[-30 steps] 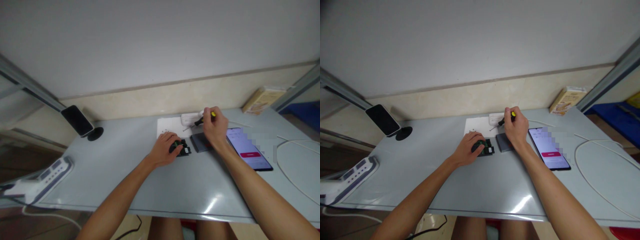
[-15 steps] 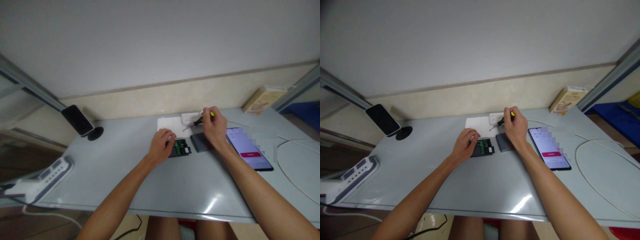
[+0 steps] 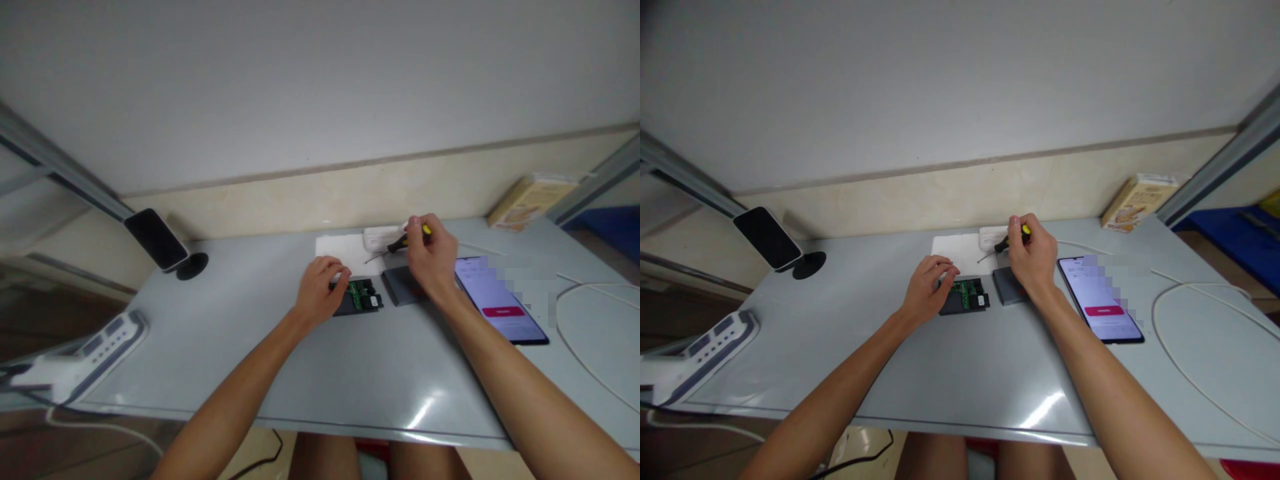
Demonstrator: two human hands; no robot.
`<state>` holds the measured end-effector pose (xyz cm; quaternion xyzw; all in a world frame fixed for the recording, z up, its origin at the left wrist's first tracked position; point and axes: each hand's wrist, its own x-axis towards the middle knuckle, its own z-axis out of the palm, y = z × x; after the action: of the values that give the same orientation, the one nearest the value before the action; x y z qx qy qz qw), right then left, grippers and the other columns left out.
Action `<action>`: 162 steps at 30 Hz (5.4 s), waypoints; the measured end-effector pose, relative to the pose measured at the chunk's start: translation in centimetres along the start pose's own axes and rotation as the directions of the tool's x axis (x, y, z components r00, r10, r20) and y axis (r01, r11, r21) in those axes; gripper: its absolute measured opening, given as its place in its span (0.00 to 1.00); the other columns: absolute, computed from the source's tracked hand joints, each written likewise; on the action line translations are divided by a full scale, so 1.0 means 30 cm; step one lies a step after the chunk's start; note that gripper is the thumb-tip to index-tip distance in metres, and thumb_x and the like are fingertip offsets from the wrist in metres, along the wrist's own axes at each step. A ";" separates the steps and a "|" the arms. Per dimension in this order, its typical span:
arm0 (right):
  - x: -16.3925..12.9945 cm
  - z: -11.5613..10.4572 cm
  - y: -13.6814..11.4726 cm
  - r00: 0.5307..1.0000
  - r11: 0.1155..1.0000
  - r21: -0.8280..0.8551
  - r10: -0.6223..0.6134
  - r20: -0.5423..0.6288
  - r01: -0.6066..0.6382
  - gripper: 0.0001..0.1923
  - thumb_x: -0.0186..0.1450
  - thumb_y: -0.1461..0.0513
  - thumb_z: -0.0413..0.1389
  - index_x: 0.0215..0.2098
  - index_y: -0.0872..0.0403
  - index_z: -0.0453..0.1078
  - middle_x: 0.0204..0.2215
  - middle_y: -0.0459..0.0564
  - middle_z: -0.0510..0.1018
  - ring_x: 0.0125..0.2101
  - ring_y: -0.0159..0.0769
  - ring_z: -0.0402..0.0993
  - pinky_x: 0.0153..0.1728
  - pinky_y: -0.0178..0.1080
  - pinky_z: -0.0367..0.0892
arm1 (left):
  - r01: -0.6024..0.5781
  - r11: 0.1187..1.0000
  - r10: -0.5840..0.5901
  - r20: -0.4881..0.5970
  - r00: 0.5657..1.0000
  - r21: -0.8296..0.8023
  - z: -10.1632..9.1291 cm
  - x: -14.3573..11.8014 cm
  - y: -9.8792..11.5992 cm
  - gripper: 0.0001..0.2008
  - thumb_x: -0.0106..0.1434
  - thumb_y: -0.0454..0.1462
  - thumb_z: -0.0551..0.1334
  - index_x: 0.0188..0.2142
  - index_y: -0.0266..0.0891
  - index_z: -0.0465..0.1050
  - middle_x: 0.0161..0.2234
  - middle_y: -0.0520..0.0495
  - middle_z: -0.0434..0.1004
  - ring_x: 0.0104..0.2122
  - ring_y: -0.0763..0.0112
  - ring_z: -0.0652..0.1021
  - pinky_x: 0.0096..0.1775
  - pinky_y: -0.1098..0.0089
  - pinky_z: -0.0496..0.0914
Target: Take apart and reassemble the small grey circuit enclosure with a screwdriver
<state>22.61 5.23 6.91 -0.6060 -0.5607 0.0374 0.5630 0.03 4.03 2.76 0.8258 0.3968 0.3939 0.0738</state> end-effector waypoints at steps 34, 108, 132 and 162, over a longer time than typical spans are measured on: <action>-0.005 0.026 -0.031 0.974 0.886 0.406 0.220 0.059 -0.225 0.23 0.70 0.44 0.52 0.27 0.51 0.66 0.16 0.38 0.61 0.16 0.27 0.60 0.16 0.32 0.54 | -0.089 0.996 0.090 -0.060 0.994 0.022 0.005 0.004 -0.001 0.06 0.69 0.37 0.64 0.38 0.42 0.81 0.39 0.45 0.80 0.39 0.65 0.75 0.42 0.62 0.73; -0.021 0.012 -0.056 0.991 0.927 0.352 0.119 0.059 -0.132 0.23 0.69 0.42 0.53 0.27 0.51 0.67 0.19 0.40 0.65 0.17 0.28 0.61 0.17 0.33 0.55 | -0.113 0.988 0.121 -0.080 0.989 0.105 -0.032 0.012 0.019 0.04 0.66 0.33 0.61 0.36 0.41 0.75 0.38 0.45 0.79 0.41 0.63 0.76 0.43 0.61 0.71; -0.025 0.016 -0.044 0.994 0.946 0.305 0.103 0.035 -0.109 0.24 0.70 0.43 0.51 0.28 0.51 0.67 0.19 0.41 0.66 0.18 0.28 0.62 0.19 0.33 0.56 | -0.146 0.980 0.161 -0.107 0.981 0.138 -0.044 0.017 0.018 0.03 0.64 0.33 0.63 0.35 0.41 0.76 0.38 0.46 0.80 0.40 0.64 0.77 0.41 0.63 0.70; -0.047 0.061 -0.063 0.947 0.762 0.588 0.102 0.304 -0.271 0.19 0.58 0.52 0.68 0.45 0.47 0.74 0.33 0.45 0.79 0.29 0.34 0.76 0.29 0.37 0.76 | 0.000 0.987 0.006 -0.037 0.999 0.159 -0.066 0.024 -0.024 0.11 0.72 0.36 0.56 0.37 0.40 0.77 0.37 0.46 0.79 0.40 0.64 0.77 0.43 0.63 0.68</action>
<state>19.63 4.88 6.78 -0.4290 -0.5203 0.3538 0.6481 -1.53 4.65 4.20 0.8221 0.4271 0.3764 -0.0001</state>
